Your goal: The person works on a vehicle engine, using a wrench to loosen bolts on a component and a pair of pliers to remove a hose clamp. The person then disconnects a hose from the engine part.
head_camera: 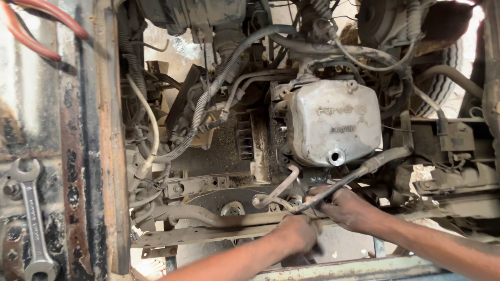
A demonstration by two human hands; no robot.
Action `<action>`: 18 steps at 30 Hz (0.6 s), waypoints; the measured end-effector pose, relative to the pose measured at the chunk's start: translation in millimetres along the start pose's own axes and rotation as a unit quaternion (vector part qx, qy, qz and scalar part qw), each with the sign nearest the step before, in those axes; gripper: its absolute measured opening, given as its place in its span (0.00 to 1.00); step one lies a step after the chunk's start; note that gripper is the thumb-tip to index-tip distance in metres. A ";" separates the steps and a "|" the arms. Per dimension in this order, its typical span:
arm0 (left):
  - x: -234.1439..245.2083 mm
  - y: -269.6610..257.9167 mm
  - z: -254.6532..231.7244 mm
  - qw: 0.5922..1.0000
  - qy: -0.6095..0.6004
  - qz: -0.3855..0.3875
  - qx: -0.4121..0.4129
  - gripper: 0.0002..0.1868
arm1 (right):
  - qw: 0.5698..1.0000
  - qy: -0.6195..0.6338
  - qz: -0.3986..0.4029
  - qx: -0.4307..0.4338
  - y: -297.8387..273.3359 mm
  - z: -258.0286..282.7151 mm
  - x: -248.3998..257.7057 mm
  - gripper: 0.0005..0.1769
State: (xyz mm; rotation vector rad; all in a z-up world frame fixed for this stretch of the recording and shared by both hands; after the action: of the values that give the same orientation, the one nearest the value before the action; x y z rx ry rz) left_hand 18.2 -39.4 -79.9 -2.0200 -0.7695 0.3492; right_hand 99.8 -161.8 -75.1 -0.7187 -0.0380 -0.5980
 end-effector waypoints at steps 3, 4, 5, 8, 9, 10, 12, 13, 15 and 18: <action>27.3 -61.5 -10.9 0.981 0.186 -0.040 -0.040 0.17 | 0.990 0.029 -0.035 -0.130 -0.5 -9.1 1.4 0.15; 37.6 -81.7 -13.0 0.983 0.169 -0.061 -0.025 0.17 | 0.985 0.038 -0.033 -0.165 -0.7 -9.3 0.4 0.14; 45.9 -98.5 -15.4 0.985 0.152 -0.082 -0.012 0.18 | 0.978 0.046 -0.033 -0.202 -3.3 -11.5 0.8 0.14; 59.1 -116.3 -32.2 0.969 0.163 -0.179 -0.043 0.31 | 0.985 0.095 -0.025 -0.142 0.7 -12.1 -1.6 0.16; 56.4 -116.6 -35.3 0.958 0.177 -0.217 -0.065 0.39 | 0.989 0.115 -0.020 -0.092 1.6 -11.1 -2.8 0.17; 49.2 -109.3 -35.4 0.956 0.195 -0.212 -0.059 0.39 | 0.978 0.143 -0.026 -0.151 -0.9 -20.0 -3.7 0.18; 35.5 -89.1 -33.3 0.951 0.230 -0.203 -0.046 0.39 | 0.943 0.196 -0.037 -0.266 -5.5 -32.6 -7.7 0.22; 36.4 -83.4 -33.4 0.929 0.261 -0.249 -0.087 0.39 | 0.944 0.211 -0.030 -0.252 -4.0 -30.1 -8.7 0.22; 38.8 -79.8 -37.9 0.872 0.317 -0.335 -0.165 0.40 | 0.943 0.242 -0.015 -0.227 -4.7 -23.9 -11.0 0.22; 46.8 -79.6 -36.5 0.895 0.291 -0.287 -0.181 0.51 | 0.932 0.257 -0.023 -0.256 -7.0 -22.3 -9.1 0.23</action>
State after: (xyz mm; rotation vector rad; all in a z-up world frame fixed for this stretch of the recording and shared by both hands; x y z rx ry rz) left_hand 42.5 -3.0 9.1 -1.9501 -1.0342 -0.7608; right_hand 84.8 -175.4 -89.9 -1.0448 0.6100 -0.8383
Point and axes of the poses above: each hand's wrist, its own y-axis towards the middle knuckle, its own x-axis out of the back of the hand, z = x × y, the point moved 5 cm from there along y, towards the middle knuckle, and after that the axes turned 12 degrees about y, right-handed, at the moved point
